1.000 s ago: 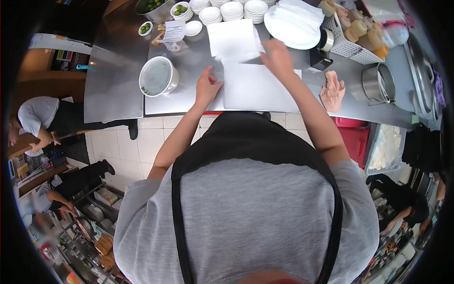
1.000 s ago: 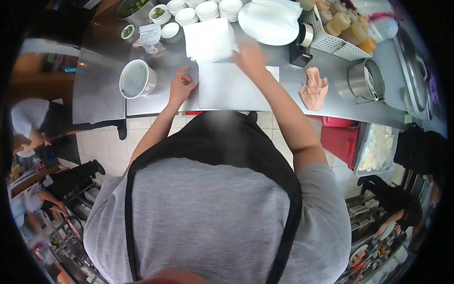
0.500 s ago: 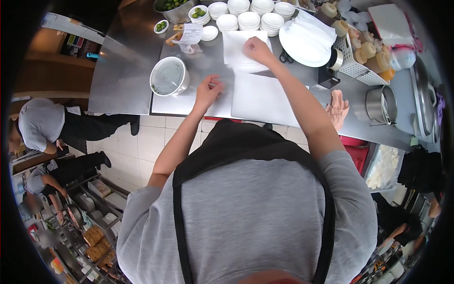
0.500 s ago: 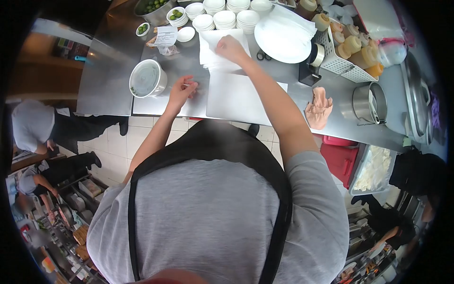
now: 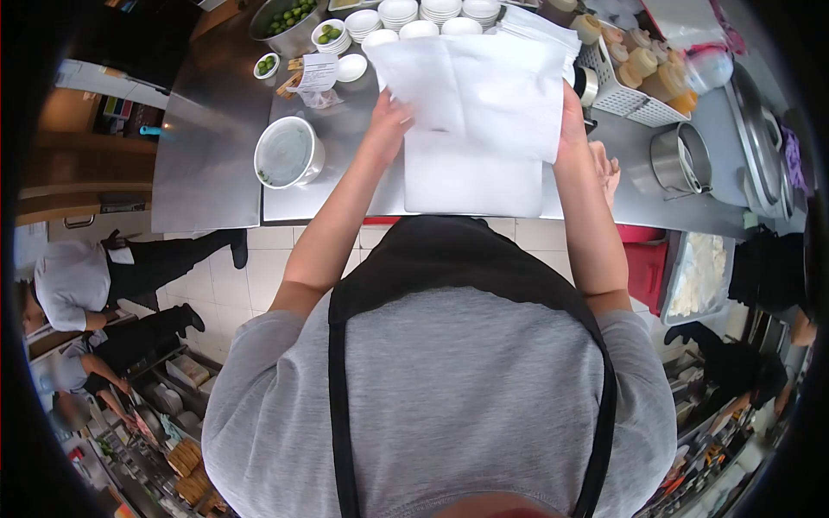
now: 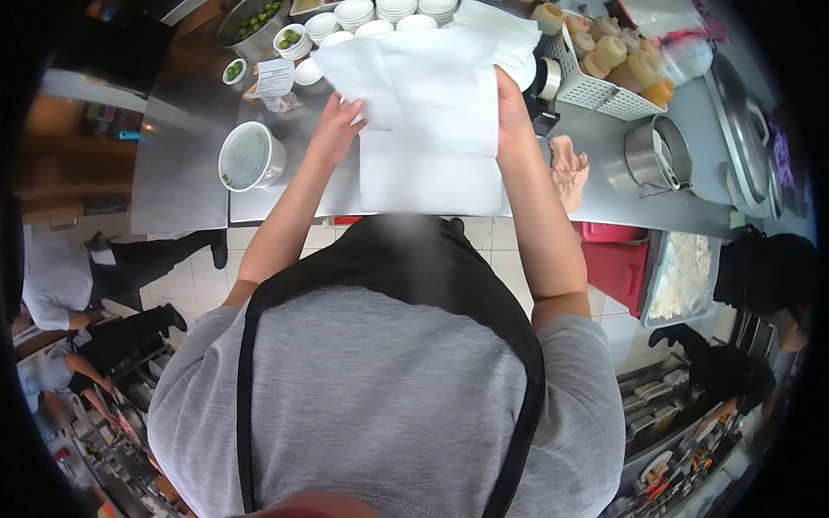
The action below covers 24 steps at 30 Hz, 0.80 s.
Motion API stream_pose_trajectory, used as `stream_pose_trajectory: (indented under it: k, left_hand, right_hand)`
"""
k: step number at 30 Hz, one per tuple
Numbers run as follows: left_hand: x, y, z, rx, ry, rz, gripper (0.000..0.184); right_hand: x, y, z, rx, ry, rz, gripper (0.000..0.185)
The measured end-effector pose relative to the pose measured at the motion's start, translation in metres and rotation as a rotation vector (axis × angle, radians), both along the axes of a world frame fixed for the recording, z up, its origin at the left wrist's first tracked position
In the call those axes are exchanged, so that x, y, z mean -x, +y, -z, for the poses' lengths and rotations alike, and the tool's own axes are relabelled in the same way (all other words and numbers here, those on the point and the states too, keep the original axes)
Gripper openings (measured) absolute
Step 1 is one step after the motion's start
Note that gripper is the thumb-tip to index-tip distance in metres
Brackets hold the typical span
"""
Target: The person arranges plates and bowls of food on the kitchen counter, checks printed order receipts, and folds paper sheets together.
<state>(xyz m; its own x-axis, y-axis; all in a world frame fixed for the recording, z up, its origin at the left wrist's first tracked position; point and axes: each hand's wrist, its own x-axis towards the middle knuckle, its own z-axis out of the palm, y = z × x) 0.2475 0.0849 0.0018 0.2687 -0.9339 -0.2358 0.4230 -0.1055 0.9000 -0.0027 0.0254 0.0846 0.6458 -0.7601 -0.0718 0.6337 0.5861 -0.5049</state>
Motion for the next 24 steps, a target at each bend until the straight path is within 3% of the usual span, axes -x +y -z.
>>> stream_pose_trajectory:
  k: [2,3,5,7,9,11,15,17,19,24]
  left_hand:
    - [0.004,-0.004,0.003,0.147,0.223,0.133,0.059]
    - [0.008,-0.002,-0.002,0.142,0.227,0.144,0.059]
    - [0.018,0.007,-0.023,0.031,0.094,0.124,0.041]
    - [0.022,0.017,-0.026,0.020,0.017,0.142,0.039]
    - [0.022,0.028,-0.024,0.006,-0.062,0.153,0.037]
    - [0.018,0.040,-0.011,-0.111,-0.213,0.157,0.035]
    - [0.006,0.063,0.024,-0.185,-0.284,0.148,0.033]
    - [0.005,0.073,0.032,-0.239,-0.443,0.148,0.032]
    - [0.007,0.075,0.034,-0.252,-0.430,0.143,0.032]
    - [0.027,0.072,-0.007,-0.194,-0.463,0.167,0.033]
  right_hand:
    - [0.022,-0.002,0.020,-0.071,-0.002,0.050,0.036]
    - [0.029,0.001,0.020,-0.074,0.000,0.062,0.036]
    - [0.041,0.015,0.020,-0.080,0.175,0.190,0.044]
    - [0.046,0.034,0.019,-0.189,0.193,0.180,0.048]
    - [0.050,0.047,0.052,0.142,0.790,0.278,0.049]
    - [0.055,0.059,0.071,0.132,0.757,0.264,0.050]
    - [0.062,0.068,0.107,0.246,0.951,0.351,0.043]
    - [0.066,0.068,0.122,0.301,1.083,0.346,0.042]
    - [0.056,0.069,0.114,0.246,1.115,0.285,0.043]
    - [0.029,0.076,0.105,0.222,1.110,0.183,0.050]
